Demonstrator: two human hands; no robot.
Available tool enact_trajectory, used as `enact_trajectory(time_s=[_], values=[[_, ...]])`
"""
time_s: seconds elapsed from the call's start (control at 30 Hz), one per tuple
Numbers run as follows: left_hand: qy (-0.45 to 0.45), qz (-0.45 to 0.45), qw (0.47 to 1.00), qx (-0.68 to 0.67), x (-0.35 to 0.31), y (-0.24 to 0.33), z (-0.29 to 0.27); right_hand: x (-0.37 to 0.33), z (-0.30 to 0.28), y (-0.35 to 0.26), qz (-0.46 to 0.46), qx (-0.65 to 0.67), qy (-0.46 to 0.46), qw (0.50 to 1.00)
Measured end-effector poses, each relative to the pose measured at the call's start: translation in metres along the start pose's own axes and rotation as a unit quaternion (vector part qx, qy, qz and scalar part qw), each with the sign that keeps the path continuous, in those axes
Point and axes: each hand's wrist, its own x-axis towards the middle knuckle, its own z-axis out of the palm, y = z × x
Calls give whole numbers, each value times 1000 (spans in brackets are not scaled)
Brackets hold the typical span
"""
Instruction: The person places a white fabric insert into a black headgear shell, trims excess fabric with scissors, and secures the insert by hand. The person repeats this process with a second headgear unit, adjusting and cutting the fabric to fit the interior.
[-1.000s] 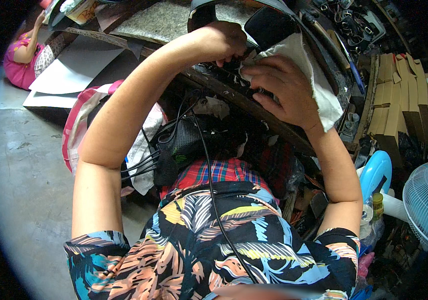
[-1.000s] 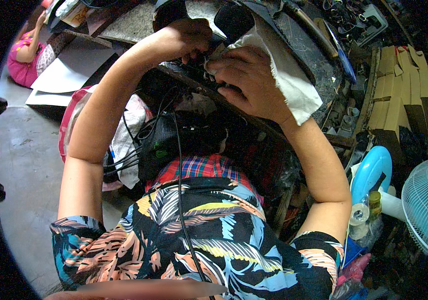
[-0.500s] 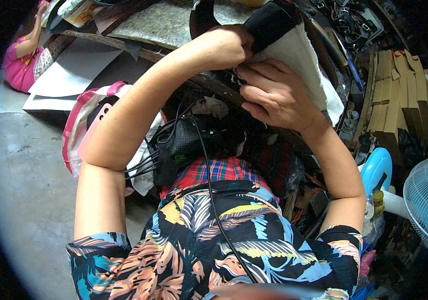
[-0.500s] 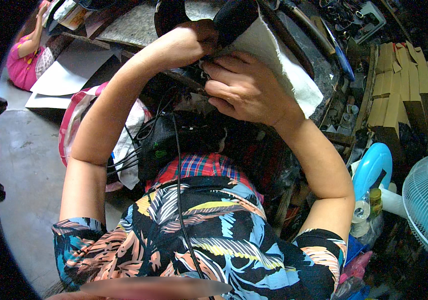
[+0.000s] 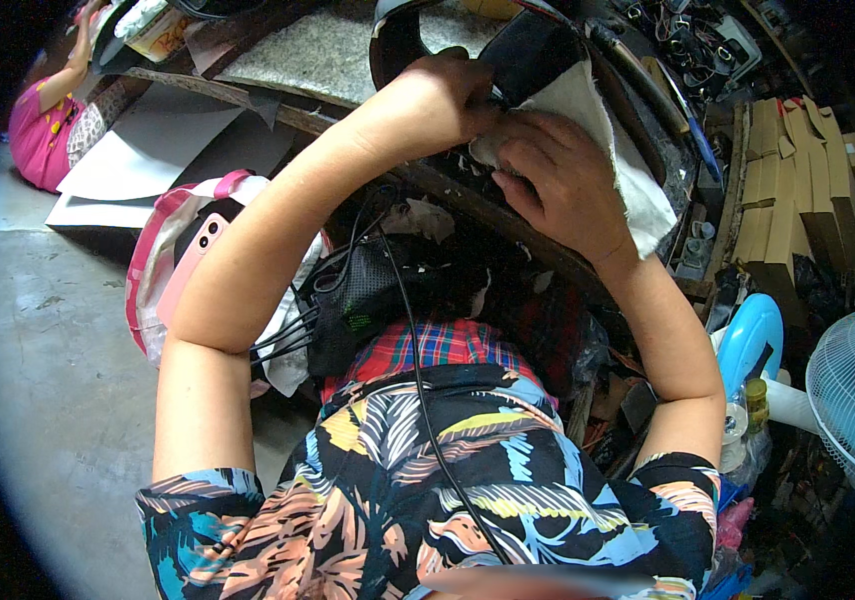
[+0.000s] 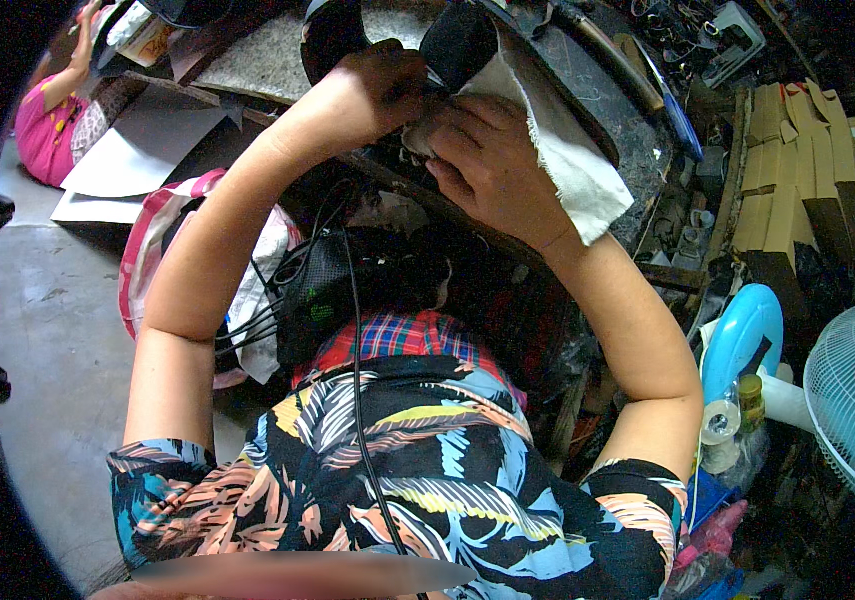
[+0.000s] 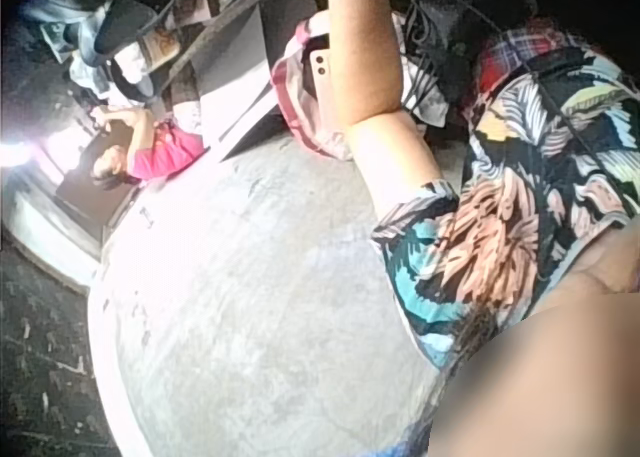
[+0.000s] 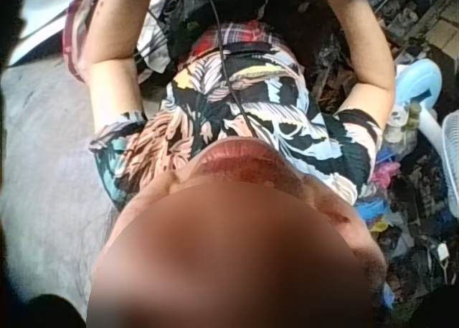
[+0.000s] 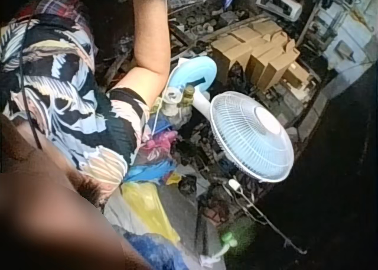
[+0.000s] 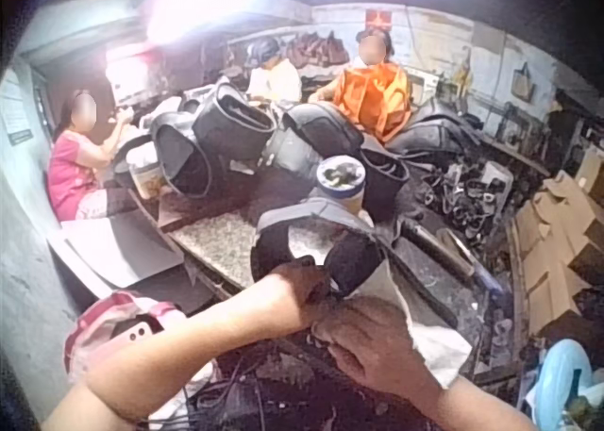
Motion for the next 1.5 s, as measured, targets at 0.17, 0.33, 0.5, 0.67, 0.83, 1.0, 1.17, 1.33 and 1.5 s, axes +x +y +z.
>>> enact_trajectory(time_s=[0.17, 0.33, 0.5, 0.67, 0.83, 1.0, 1.17, 1.33, 1.5], values=[[19, -101, 992, -76, 6, 5, 2, -1, 3, 2, 5, 26, -16, 1000], [-50, -235, 959, -148, 13, -2, 5, 5, 1, 0, 7, -21, -42, 999], [-36, -225, 965, -131, 15, 12, -6, 9, -2, -4, 28, -28, -63, 997], [22, -245, 966, -73, -1, 30, -30, 1, -4, -2, 23, 2, -57, 998], [2, -94, 994, 51, -19, 41, -28, -1, 5, 0, 25, 18, -11, 999], [-17, -37, 996, 79, -28, 44, -22, -4, 2, 1, 32, 22, -15, 999], [-34, 15, 989, 141, -26, 42, -24, -5, -4, 7, 118, 208, 25, 971], [-81, 21, 991, 102, -19, 41, -31, 3, -6, 8, 252, 338, 66, 904], [-98, 66, 989, 89, -5, 42, -30, 17, -15, 14, 162, 89, 20, 983]])
